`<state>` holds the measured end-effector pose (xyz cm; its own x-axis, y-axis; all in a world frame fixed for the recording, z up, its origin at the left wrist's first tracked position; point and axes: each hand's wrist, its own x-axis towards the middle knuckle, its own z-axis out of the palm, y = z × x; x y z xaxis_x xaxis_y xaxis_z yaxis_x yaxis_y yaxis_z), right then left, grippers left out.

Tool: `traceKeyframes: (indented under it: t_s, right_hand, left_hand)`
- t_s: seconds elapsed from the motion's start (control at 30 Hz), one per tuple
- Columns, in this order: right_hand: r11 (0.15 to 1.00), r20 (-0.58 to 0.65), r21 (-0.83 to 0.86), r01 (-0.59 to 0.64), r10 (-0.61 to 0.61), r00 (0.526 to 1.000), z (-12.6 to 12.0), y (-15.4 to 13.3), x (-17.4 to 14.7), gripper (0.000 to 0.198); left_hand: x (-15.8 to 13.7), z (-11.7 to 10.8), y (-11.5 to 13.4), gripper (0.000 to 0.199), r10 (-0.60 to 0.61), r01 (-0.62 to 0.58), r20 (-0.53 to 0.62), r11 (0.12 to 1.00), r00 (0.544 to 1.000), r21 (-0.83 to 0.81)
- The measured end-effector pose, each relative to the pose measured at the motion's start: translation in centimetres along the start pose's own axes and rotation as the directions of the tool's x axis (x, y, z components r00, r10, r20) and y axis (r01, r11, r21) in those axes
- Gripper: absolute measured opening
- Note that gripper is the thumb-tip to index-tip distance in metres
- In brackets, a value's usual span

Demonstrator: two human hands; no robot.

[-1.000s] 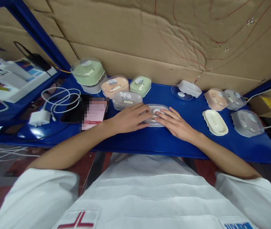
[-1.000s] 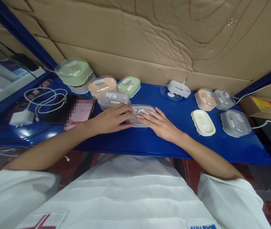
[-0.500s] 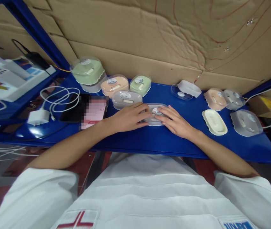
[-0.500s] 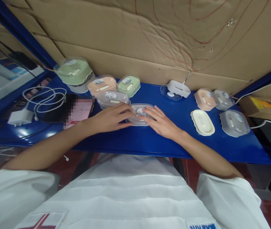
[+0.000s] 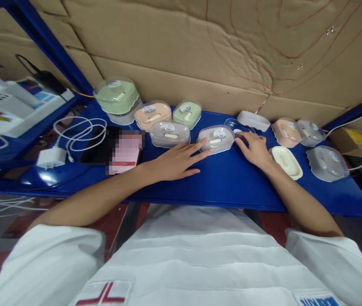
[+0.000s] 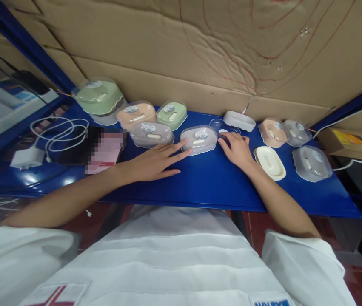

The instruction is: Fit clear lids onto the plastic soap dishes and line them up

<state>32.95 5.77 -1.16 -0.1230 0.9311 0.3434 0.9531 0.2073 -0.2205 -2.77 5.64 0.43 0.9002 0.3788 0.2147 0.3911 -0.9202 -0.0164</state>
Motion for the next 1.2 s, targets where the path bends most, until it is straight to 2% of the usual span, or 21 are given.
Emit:
traceKeyframes:
  t_s: [0.13, 0.27, 0.4, 0.5, 0.6, 0.7, 0.77, 0.8, 0.9, 0.97, 1.0, 1.07, 1.13, 1.2]
  right_hand:
    - [0.998, -0.124, 0.050, 0.035, -0.029, 0.992, -1.4, 0.2, 0.3, 0.049]
    - [0.998, -0.206, -0.063, -0.011, -0.002, 0.979, -1.8, 2.1, 0.6, 0.048]
    - [0.979, -0.194, -0.150, -0.138, 0.107, 0.975, -1.1, 4.6, 1.2, 0.060]
    - [0.967, -0.166, -0.149, -0.206, 0.181, 0.969, -1.0, 5.7, 1.7, 0.052]
    - [0.974, -0.219, -0.122, -0.192, 0.162, 0.962, -1.8, 5.1, 1.9, 0.045]
    - [0.997, -0.273, -0.072, -0.038, 0.017, 0.962, -3.1, 2.5, 1.1, 0.043]
    - [0.984, -0.208, -0.028, 0.178, -0.179, 0.962, -3.7, 0.0, -0.2, 0.038]
    - [0.955, -0.158, 0.005, 0.296, -0.291, 0.944, -4.0, -1.4, -1.0, 0.034]
    - [0.812, -0.041, 0.136, 0.568, -0.568, 0.822, -4.2, -5.1, -3.3, 0.025]
    - [0.739, -0.022, 0.202, 0.643, -0.653, 0.757, -4.3, -6.6, -4.1, 0.025]
    - [0.722, -0.020, 0.221, 0.655, -0.668, 0.744, -4.5, -7.0, -4.3, 0.025]
    - [0.750, -0.012, 0.217, 0.625, -0.638, 0.770, -5.0, -7.0, -4.0, 0.025]
    - [0.845, 0.008, 0.134, 0.517, -0.523, 0.852, -5.6, -6.1, -3.3, 0.030]
    - [0.942, 0.032, -0.025, 0.336, -0.335, 0.942, -6.2, -4.3, -2.8, 0.037]
  left_hand:
    - [0.1, 0.0, 0.2, 0.061, 0.017, -0.017, -0.017, 0.999, 1.000, -0.038]
    - [0.2, -0.2, 0.5, 0.053, 0.019, -0.019, -0.021, 1.000, 1.000, -0.009]
    - [0.6, 0.2, 0.5, 0.061, -0.024, 0.024, -0.014, 1.000, 1.000, 0.000]
    - [1.0, 0.7, 0.4, 0.068, -0.086, 0.086, -0.003, 0.996, 0.996, 0.001]
    - [1.1, 0.9, 0.6, 0.074, -0.106, 0.105, -0.014, 0.994, 0.994, -0.016]
    - [1.0, 0.3, 1.0, 0.075, -0.076, 0.070, -0.129, 0.996, 0.989, -0.049]
    - [0.8, -0.3, 1.3, 0.073, -0.054, 0.045, -0.215, 0.998, 0.975, -0.047]
    - [0.7, -0.5, 1.4, 0.070, -0.040, 0.032, -0.241, 0.999, 0.970, -0.037]
    - [0.5, -0.8, 1.4, 0.054, 0.012, -0.013, -0.267, 1.000, 0.964, -0.001]
    - [0.4, -0.5, 1.1, 0.035, 0.056, -0.050, -0.265, 0.998, 0.963, 0.030]
    - [0.4, -0.3, 1.0, 0.026, 0.086, -0.077, -0.253, 0.996, 0.964, 0.046]
    - [0.4, 0.0, 0.7, 0.018, 0.149, -0.136, -0.211, 0.988, 0.966, 0.072]
    - [0.4, 0.1, 0.6, 0.017, 0.186, -0.173, -0.174, 0.981, 0.967, 0.088]
    - [0.4, 0.0, 0.6, 0.017, 0.193, -0.180, -0.162, 0.980, 0.968, 0.089]
